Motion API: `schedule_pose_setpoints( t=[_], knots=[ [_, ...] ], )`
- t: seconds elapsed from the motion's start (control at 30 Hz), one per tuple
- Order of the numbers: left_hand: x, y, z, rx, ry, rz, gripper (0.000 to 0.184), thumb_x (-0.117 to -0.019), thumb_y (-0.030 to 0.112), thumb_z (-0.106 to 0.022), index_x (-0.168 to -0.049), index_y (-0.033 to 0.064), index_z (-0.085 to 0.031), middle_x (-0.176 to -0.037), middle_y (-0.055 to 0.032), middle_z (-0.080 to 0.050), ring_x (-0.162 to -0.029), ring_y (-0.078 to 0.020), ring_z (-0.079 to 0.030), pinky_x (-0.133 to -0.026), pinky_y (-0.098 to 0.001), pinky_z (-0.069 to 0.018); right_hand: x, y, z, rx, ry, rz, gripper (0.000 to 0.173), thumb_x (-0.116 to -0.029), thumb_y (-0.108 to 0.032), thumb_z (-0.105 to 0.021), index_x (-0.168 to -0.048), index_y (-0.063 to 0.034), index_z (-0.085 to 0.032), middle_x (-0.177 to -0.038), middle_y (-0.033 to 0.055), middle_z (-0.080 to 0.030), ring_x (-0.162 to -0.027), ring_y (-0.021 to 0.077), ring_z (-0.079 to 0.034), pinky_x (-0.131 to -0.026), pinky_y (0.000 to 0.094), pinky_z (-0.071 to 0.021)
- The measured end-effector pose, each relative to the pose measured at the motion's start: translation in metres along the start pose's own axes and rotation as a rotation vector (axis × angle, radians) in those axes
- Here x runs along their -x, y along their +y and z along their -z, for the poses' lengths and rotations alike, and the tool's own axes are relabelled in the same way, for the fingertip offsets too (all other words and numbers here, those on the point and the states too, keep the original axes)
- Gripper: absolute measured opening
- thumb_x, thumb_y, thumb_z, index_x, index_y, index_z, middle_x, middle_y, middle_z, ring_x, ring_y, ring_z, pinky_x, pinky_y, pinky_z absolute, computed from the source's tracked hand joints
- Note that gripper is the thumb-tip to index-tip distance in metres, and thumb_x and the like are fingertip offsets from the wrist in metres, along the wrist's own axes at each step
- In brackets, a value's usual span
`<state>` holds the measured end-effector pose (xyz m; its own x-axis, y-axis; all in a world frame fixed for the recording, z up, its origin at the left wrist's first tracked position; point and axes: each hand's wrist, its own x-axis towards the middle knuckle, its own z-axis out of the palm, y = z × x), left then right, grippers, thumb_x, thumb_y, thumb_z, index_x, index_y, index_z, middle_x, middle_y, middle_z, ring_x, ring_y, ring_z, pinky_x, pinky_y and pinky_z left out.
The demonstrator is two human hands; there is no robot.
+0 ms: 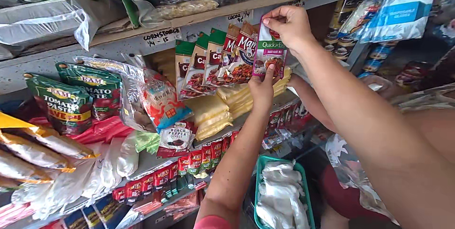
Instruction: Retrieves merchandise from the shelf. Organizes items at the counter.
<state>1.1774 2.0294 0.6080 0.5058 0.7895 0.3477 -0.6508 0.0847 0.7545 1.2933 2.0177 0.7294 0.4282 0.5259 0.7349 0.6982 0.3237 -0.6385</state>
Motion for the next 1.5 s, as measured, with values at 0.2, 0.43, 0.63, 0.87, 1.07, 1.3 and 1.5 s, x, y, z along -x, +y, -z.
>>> schedule_pose_setpoints(
  t=[0.2, 0.43, 0.63, 0.87, 1.07, 1.3, 1.5],
  knots=[
    [-0.001, -0.001, 0.004, 0.03, 0.001, -0.019, 0.022, -0.1017, 0.009, -0.063, -0.118, -0.006, -0.061, -0.104, -0.0139, -0.07, -0.092, -0.0204, -0.073, -0.086, -0.0387, -0.0629, -0.001, 0.002, 0.0, -0.023, -0.02, 0.01, 0.014, -0.0959, -0.012, -0.07, -0.106, -0.0034, -0.072, -0.096, 0.0033, -0.07, -0.082, 0.0053, -0.065, -0.077, 0.0218, -0.0556],
    [-0.002, -0.006, 0.005, 0.01, 0.01, -0.04, 0.023, -0.1011, 0.01, -0.064, -0.118, -0.0061, -0.062, -0.106, -0.0142, -0.071, -0.094, -0.0213, -0.073, -0.089, -0.0406, -0.0627, -0.003, 0.004, 0.002, -0.036, -0.037, 0.007, 0.014, -0.0953, -0.012, -0.071, -0.106, -0.0038, -0.072, -0.096, 0.0033, -0.071, -0.082, 0.0054, -0.066, -0.077, 0.0219, -0.0566],
    [-0.004, -0.006, 0.006, -0.017, 0.031, -0.042, 0.024, -0.101, 0.01, -0.065, -0.118, -0.0066, -0.062, -0.106, -0.0146, -0.071, -0.092, -0.0211, -0.074, -0.088, -0.0395, -0.0629, -0.005, 0.004, 0.004, -0.047, -0.051, 0.02, 0.014, -0.0945, -0.012, -0.072, -0.105, -0.0036, -0.072, -0.095, 0.0028, -0.071, -0.083, 0.0053, -0.066, -0.077, 0.0218, -0.0566],
    [-0.005, -0.007, 0.006, -0.039, 0.022, -0.057, 0.023, -0.1012, 0.01, -0.064, -0.117, -0.0066, -0.063, -0.104, -0.0141, -0.072, -0.091, -0.021, -0.074, -0.087, -0.0399, -0.0632, -0.005, 0.003, 0.001, 0.002, -0.046, 0.022, 0.014, -0.0964, -0.013, -0.069, -0.106, -0.0032, -0.071, -0.095, 0.0031, -0.07, -0.081, 0.0052, -0.065, -0.077, 0.0228, -0.0556],
    [-0.006, -0.008, 0.007, -0.032, 0.031, -0.061, 0.022, -0.1009, 0.009, -0.064, -0.116, -0.0066, -0.063, -0.102, -0.0136, -0.072, -0.089, -0.0199, -0.074, -0.086, -0.0385, -0.0632, -0.006, 0.001, 0.002, 0.021, -0.049, 0.017, 0.014, -0.0962, -0.014, -0.07, -0.106, -0.0041, -0.072, -0.095, 0.0026, -0.07, -0.081, 0.0048, -0.065, -0.077, 0.0214, -0.0554],
    [-0.005, -0.009, 0.005, -0.007, 0.038, -0.059, 0.022, -0.1005, 0.008, -0.065, -0.117, -0.0076, -0.062, -0.104, -0.0145, -0.072, -0.091, -0.0207, -0.074, -0.088, -0.039, -0.0631, -0.004, -0.005, -0.003, 0.113, -0.011, -0.02, 0.014, -0.0969, -0.015, -0.069, -0.107, -0.0058, -0.072, -0.096, 0.0028, -0.069, -0.082, 0.0046, -0.064, -0.077, 0.0215, -0.054],
    [0.003, -0.007, 0.01, -0.088, -0.005, -0.056, 0.029, -0.1011, 0.019, -0.066, -0.122, -0.0002, -0.063, -0.11, -0.0101, -0.071, -0.095, -0.0169, -0.073, -0.089, -0.0361, -0.0616, -0.005, -0.007, -0.002, 0.115, 0.024, -0.099, 0.028, -0.0932, -0.018, -0.075, -0.113, -0.0018, -0.065, -0.1, 0.0063, -0.067, -0.086, 0.0077, -0.065, -0.081, 0.0244, -0.0549]
  ],
)
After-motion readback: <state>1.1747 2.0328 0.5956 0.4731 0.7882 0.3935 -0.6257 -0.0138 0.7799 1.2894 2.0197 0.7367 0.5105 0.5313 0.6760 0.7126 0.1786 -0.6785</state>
